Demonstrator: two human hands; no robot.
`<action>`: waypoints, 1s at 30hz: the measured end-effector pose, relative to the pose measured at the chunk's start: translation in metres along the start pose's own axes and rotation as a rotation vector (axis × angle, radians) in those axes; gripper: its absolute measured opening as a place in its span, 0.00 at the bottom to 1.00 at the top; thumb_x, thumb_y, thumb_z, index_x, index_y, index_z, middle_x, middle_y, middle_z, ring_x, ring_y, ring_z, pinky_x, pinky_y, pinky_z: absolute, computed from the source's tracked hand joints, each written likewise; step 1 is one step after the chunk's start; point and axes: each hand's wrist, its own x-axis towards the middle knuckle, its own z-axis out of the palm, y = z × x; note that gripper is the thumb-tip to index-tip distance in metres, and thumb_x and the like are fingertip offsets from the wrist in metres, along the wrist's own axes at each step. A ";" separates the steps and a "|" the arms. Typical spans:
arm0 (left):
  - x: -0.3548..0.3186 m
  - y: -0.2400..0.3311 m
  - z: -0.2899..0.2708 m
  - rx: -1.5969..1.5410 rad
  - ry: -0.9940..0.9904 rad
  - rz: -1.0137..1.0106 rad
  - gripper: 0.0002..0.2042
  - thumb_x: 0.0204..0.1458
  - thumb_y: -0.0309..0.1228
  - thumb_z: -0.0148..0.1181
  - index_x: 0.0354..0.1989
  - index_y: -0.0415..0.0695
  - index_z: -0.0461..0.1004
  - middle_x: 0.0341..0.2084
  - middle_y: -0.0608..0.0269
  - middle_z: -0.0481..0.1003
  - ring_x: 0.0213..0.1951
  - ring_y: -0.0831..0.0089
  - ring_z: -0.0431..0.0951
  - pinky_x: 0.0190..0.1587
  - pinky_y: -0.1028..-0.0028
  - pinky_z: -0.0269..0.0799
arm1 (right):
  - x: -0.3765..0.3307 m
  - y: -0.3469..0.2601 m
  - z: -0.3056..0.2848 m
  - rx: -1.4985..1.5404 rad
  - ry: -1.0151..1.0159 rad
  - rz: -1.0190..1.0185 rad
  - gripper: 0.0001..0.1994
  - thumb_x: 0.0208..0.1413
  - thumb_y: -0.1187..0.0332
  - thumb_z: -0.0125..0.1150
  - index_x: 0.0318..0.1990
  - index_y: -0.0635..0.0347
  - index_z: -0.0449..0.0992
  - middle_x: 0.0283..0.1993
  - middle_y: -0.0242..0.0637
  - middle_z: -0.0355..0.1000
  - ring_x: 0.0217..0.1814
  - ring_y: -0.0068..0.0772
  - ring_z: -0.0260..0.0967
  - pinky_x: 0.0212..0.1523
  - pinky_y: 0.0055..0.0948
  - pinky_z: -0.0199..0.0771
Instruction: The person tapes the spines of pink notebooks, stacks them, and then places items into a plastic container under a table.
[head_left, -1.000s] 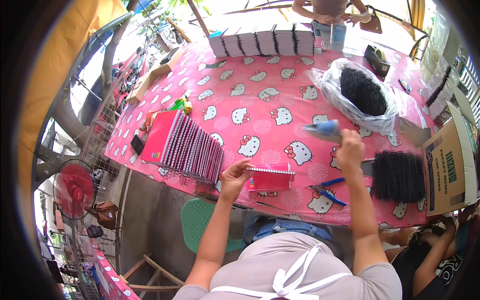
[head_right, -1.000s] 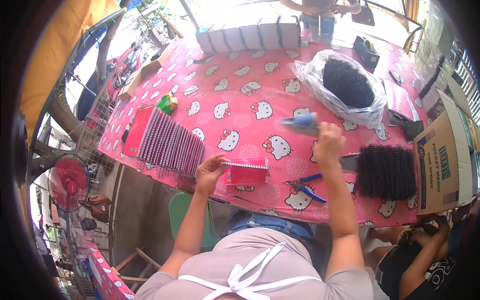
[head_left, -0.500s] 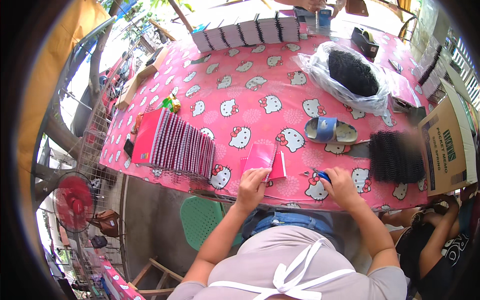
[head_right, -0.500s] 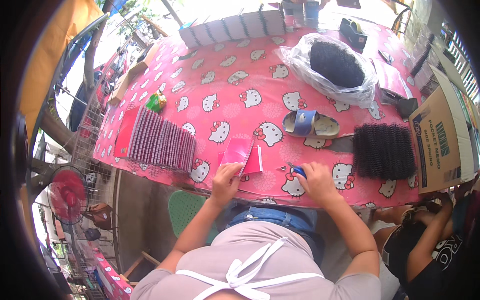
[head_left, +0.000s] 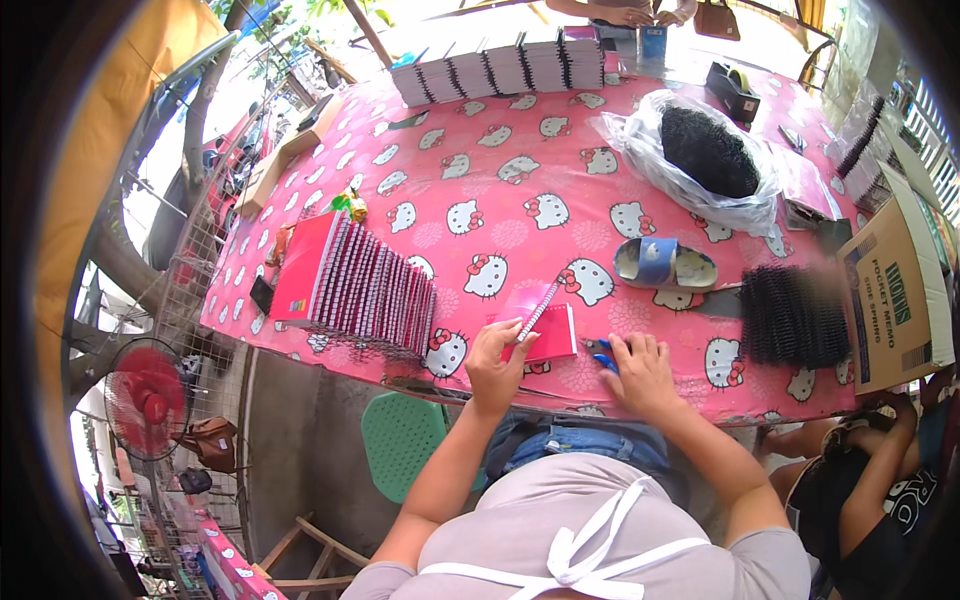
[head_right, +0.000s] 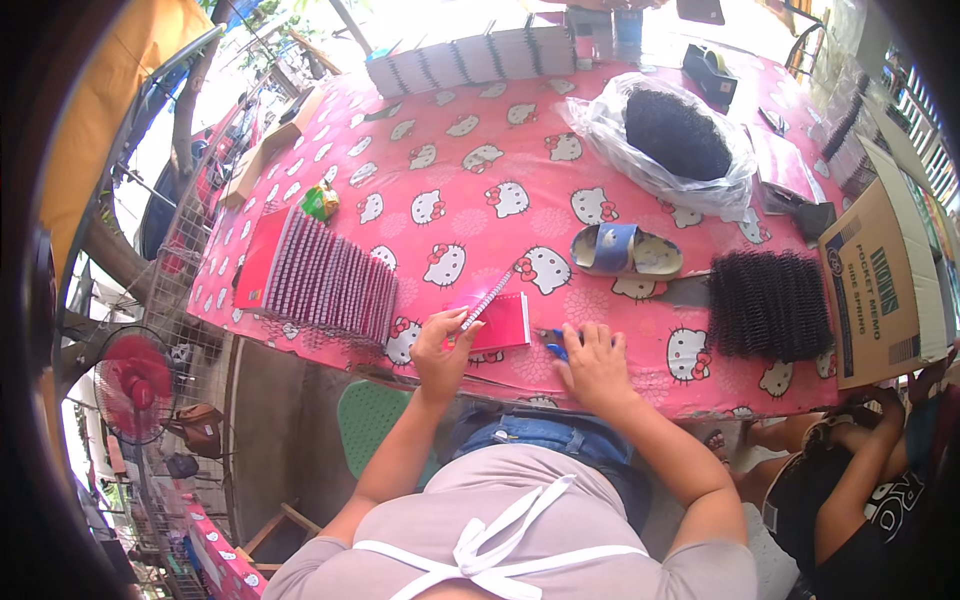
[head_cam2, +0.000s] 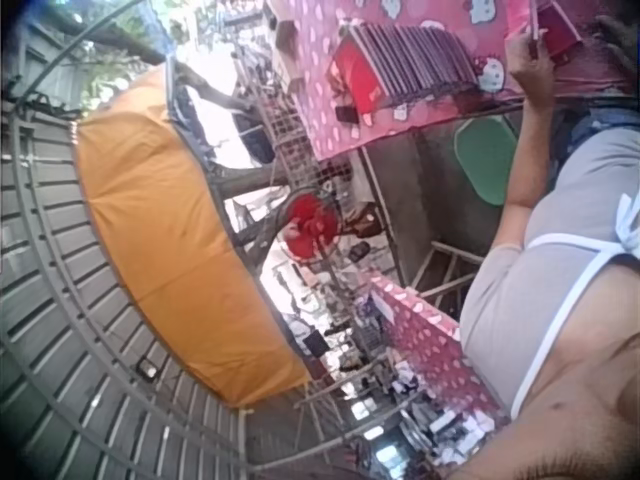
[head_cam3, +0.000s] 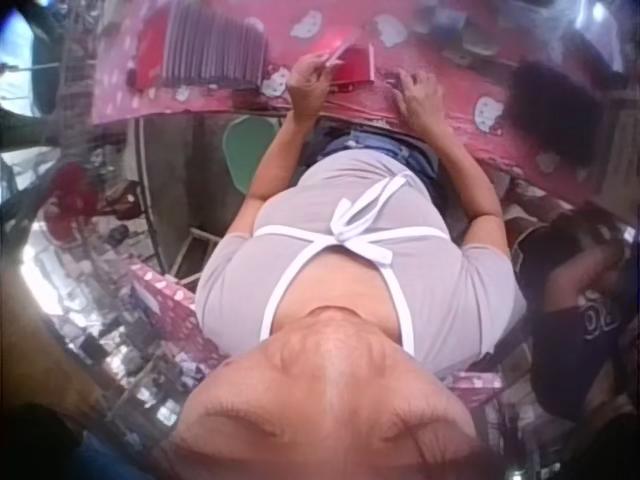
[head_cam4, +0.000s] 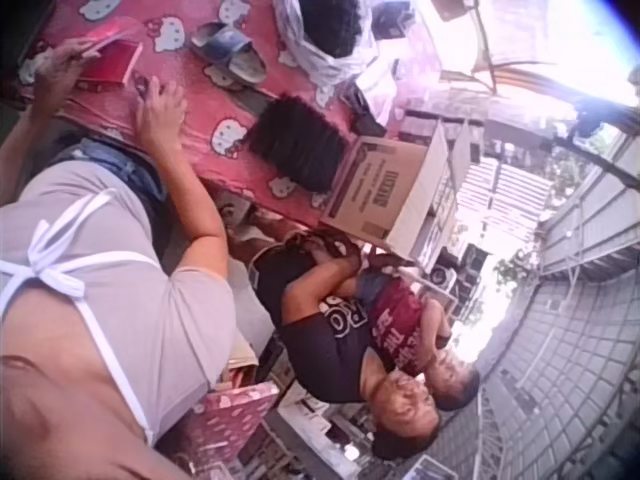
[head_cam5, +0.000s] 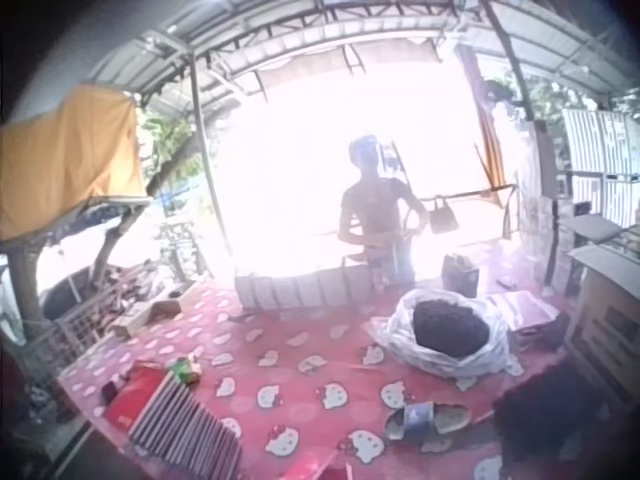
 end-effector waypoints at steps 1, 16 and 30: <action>0.002 0.001 0.000 0.017 0.009 0.041 0.09 0.41 0.22 0.68 0.31 0.36 0.75 0.32 0.53 0.78 0.34 0.66 0.78 0.38 0.72 0.74 | -0.001 -0.002 -0.002 0.093 -0.087 0.046 0.26 0.48 0.60 0.61 0.53 0.61 0.67 0.47 0.47 0.63 0.49 0.46 0.60 0.45 0.41 0.61; 0.011 0.011 -0.015 0.028 0.002 0.207 0.10 0.38 0.15 0.66 0.31 0.36 0.76 0.32 0.52 0.78 0.35 0.62 0.78 0.38 0.70 0.74 | 0.030 -0.048 -0.048 0.495 0.094 -0.144 0.22 0.50 0.58 0.60 0.50 0.59 0.71 0.44 0.44 0.67 0.49 0.43 0.63 0.48 0.42 0.60; 0.022 0.009 -0.025 0.054 -0.020 0.299 0.11 0.38 0.17 0.67 0.33 0.36 0.76 0.32 0.53 0.78 0.34 0.62 0.78 0.40 0.69 0.74 | 0.024 -0.017 -0.028 0.993 -0.244 0.046 0.18 0.55 0.57 0.57 0.46 0.62 0.74 0.38 0.42 0.73 0.41 0.35 0.70 0.41 0.35 0.69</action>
